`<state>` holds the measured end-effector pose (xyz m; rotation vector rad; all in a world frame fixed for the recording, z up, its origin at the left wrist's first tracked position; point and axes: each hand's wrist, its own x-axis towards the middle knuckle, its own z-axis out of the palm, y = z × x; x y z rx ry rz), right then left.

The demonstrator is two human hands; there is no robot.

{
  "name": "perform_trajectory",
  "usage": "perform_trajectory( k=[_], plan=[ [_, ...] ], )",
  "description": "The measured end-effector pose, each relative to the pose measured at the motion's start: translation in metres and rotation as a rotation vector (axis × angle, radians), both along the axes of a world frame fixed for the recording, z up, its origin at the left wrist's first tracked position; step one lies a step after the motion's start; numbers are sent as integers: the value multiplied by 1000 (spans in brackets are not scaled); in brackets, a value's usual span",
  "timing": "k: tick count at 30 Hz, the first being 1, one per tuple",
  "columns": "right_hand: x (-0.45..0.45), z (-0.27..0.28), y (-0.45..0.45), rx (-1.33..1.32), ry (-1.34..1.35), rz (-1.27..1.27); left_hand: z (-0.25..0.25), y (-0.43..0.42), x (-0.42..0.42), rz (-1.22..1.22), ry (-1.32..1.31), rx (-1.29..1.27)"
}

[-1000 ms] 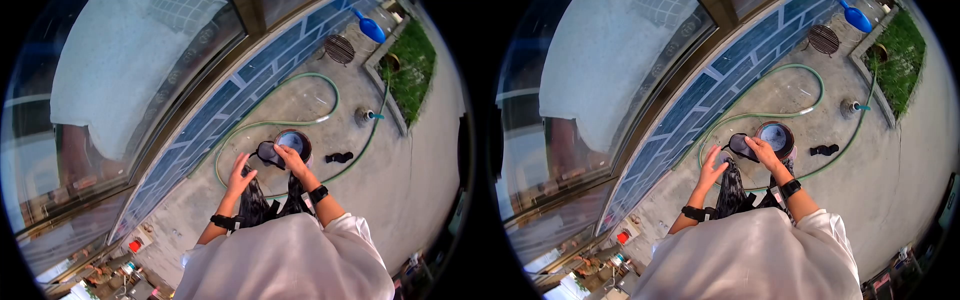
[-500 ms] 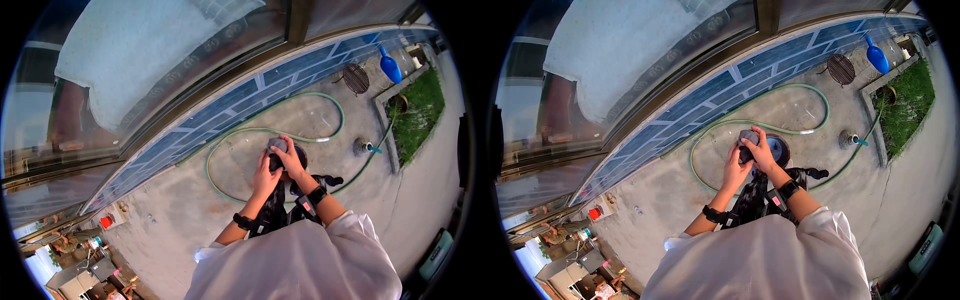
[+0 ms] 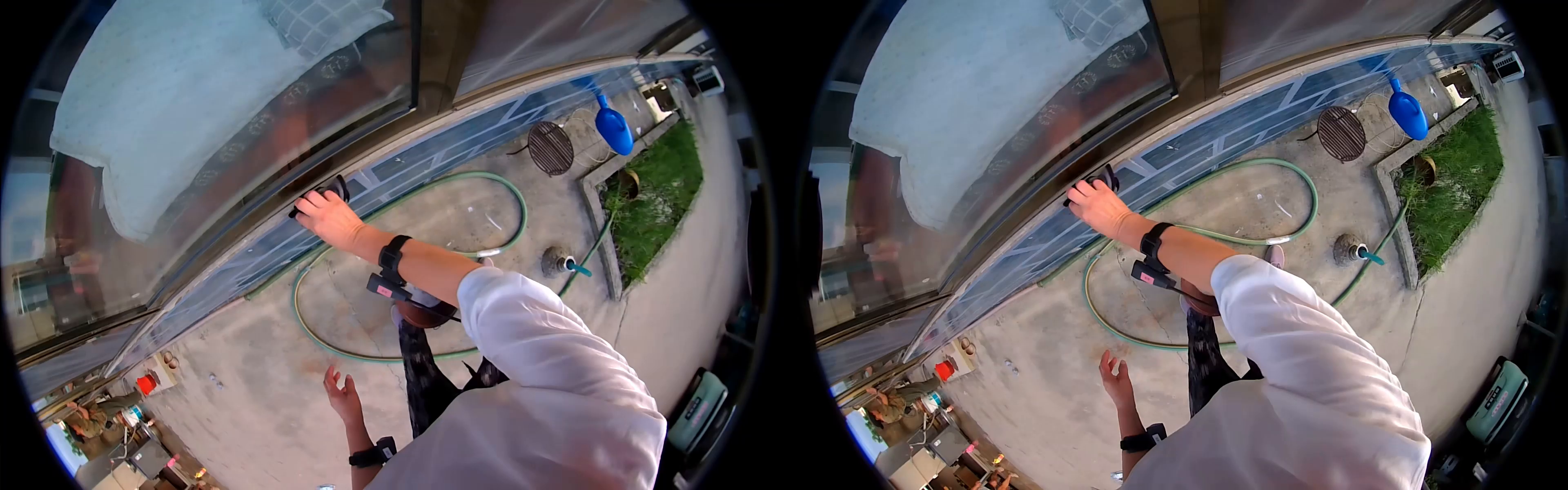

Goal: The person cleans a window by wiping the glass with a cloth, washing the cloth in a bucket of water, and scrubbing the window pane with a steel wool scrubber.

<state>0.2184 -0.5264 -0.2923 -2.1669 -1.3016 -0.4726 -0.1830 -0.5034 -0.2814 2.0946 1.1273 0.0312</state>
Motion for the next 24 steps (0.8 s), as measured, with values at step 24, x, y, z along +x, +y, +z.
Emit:
perform_trajectory(
  k=[24],
  plan=[
    [211, 0, -451, 121, 73, -783, -10, -160, 438, -762, 76, 786]
  ],
)
